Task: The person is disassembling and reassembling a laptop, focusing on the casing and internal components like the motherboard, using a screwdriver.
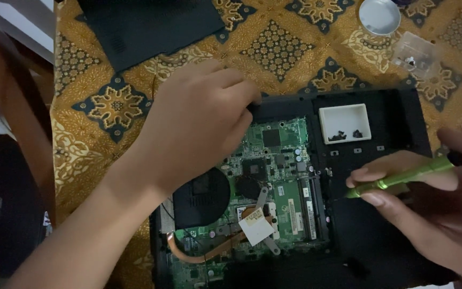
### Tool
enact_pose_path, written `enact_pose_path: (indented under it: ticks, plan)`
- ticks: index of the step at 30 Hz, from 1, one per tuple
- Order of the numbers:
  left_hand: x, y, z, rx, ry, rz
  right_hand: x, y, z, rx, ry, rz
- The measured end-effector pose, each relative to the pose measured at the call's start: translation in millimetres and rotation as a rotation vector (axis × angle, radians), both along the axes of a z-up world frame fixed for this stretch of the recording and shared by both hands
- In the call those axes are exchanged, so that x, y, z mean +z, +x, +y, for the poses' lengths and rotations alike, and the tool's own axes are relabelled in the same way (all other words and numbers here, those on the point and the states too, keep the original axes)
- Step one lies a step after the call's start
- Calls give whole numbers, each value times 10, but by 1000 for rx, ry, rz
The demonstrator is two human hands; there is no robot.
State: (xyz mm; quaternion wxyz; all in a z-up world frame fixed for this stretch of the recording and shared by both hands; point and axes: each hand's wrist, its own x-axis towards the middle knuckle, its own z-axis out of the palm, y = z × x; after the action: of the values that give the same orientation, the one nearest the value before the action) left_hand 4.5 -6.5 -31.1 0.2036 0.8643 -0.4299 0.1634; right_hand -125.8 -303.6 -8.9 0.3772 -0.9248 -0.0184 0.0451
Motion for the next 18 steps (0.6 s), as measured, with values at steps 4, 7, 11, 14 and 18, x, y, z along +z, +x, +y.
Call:
enact_pose_path:
  ticks: [4, 7, 11, 14, 18]
  plan:
    - [-25, 3, 5, 10, 21, 11, -18, 44, -65, 86, -206, -26]
    - [-13, 4, 14, 1, 24, -2, 63, 78, -9, 121, -213, -65]
    - [-13, 8, 6, 3, 19, 10, -9, 70, -99, 122, -208, -26]
    - [-10, 9, 5, 0, 13, 18, -9, 36, -47, 130, -137, -43]
    - [-8, 10, 7, 1, 5, -6, 77, 31, 24, 95, 86, -47]
